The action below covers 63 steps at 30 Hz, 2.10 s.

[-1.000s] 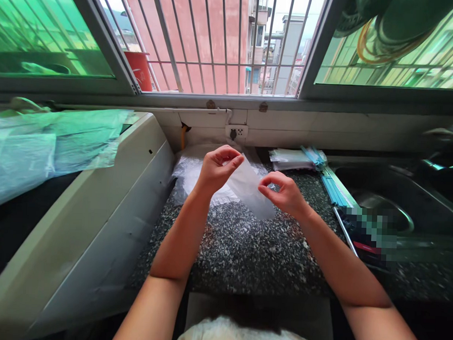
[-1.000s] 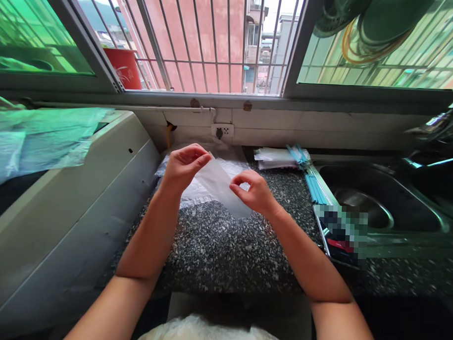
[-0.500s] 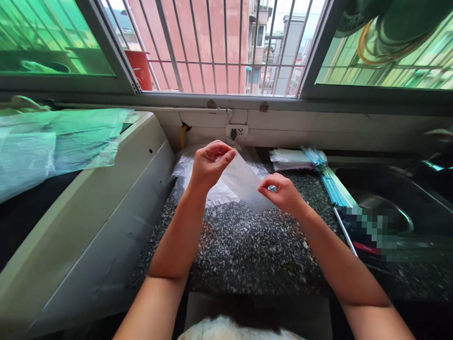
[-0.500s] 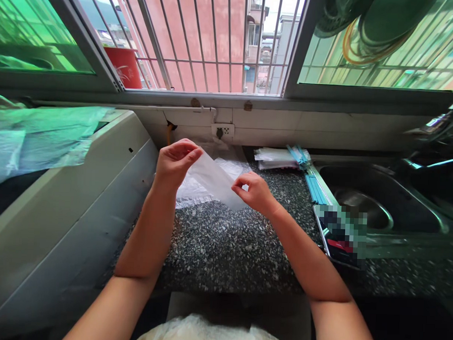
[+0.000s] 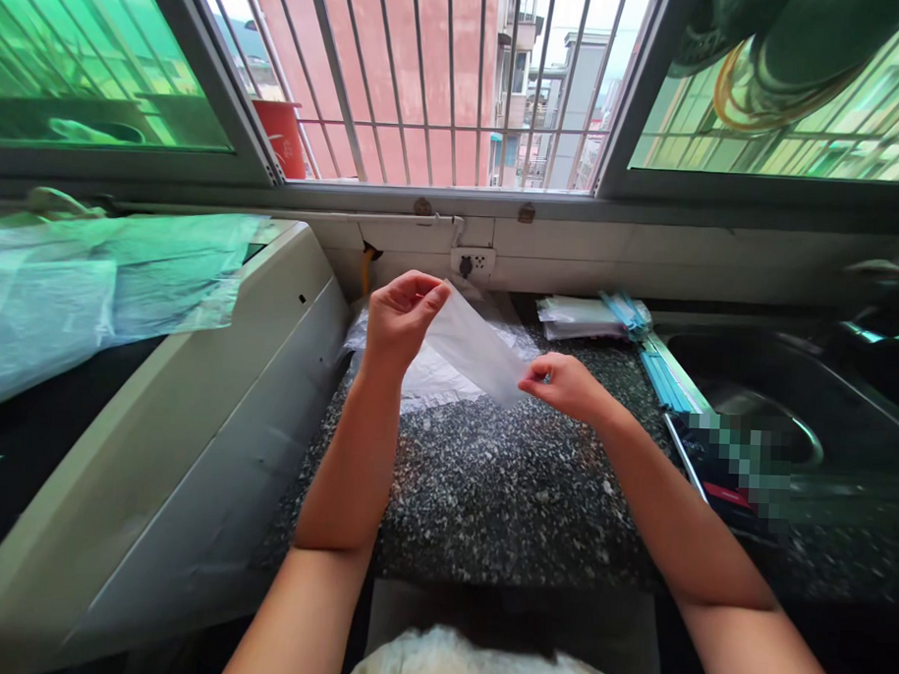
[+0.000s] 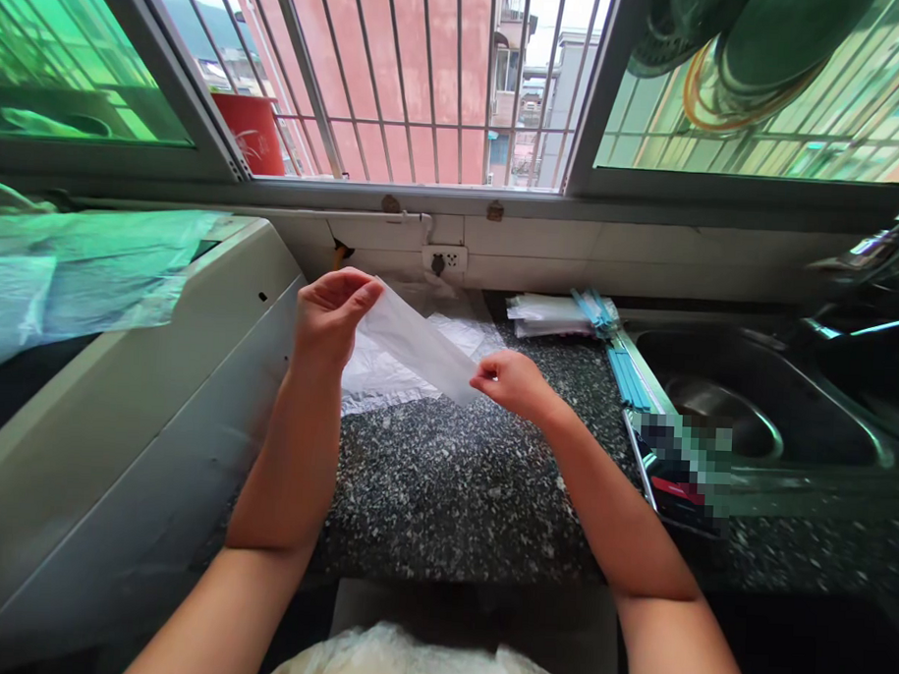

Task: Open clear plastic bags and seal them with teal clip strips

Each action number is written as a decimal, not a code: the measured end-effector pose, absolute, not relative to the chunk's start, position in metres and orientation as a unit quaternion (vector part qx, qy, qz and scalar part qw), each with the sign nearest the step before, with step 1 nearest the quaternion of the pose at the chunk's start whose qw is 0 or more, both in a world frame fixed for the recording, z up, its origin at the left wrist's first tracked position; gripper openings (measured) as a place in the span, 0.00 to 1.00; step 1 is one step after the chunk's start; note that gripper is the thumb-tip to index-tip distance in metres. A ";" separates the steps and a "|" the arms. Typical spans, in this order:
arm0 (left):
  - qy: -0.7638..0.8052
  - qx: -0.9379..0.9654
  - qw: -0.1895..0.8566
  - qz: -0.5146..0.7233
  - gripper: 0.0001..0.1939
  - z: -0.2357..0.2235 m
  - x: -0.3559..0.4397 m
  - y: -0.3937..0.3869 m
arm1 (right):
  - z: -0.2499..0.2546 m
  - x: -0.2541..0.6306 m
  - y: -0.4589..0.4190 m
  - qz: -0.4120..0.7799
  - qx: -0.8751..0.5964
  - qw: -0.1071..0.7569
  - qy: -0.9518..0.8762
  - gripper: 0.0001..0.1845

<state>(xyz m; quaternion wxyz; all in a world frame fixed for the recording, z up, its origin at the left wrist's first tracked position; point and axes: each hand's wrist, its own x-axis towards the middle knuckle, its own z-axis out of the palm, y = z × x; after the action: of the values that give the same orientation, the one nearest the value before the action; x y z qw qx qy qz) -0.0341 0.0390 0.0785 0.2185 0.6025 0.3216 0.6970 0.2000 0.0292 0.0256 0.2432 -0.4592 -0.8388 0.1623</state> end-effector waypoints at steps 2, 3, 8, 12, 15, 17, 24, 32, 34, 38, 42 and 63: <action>0.320 0.599 0.215 0.702 0.13 0.079 -0.034 0.039 | 0.023 0.201 0.031 0.166 -0.450 0.240 -0.844 0.09; 0.322 0.598 0.215 0.702 0.12 0.078 -0.033 0.038 | 0.023 0.201 0.031 0.167 -0.446 0.236 -0.847 0.09; 0.328 0.624 0.240 0.667 0.11 0.078 -0.027 0.035 | 0.030 0.202 0.028 0.157 -0.427 0.256 -0.853 0.04; 0.330 0.642 0.273 0.636 0.11 0.079 -0.021 0.031 | 0.038 0.201 0.021 0.177 -0.415 0.317 -0.834 0.06; 0.331 0.650 0.285 0.622 0.10 0.079 -0.017 0.028 | 0.040 0.199 0.019 0.186 -0.401 0.329 -0.834 0.04; 0.329 0.654 0.288 0.618 0.09 0.080 -0.016 0.027 | 0.039 0.198 0.019 0.185 -0.393 0.333 -0.837 0.03; 0.333 0.658 0.283 0.613 0.10 0.080 -0.015 0.027 | 0.035 0.197 0.020 0.174 -0.386 0.335 -0.842 0.05; 0.334 0.679 0.266 0.597 0.10 0.079 -0.012 0.024 | 0.038 0.196 0.018 0.190 -0.393 0.341 -0.833 0.03; 0.330 0.703 0.256 0.576 0.10 0.081 -0.009 0.020 | 0.041 0.194 0.014 0.193 -0.386 0.360 -0.827 0.07; 0.310 0.742 0.233 0.546 0.08 0.084 -0.001 0.010 | 0.046 0.190 0.006 0.196 -0.366 0.394 -0.820 0.09; 0.297 0.759 0.226 0.534 0.07 0.086 0.003 0.005 | 0.048 0.188 0.002 0.192 -0.357 0.410 -0.817 0.08; 0.304 0.735 0.283 0.536 0.07 0.082 0.002 0.008 | 0.055 0.190 -0.003 0.202 -0.362 0.468 -0.780 0.09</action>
<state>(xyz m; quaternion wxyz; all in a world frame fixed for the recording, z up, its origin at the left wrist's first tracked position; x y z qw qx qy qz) 0.0023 0.0082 0.0823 0.2829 0.7347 0.3045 0.5362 0.1899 -0.0033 0.0548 0.4684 -0.3619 -0.7803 0.2021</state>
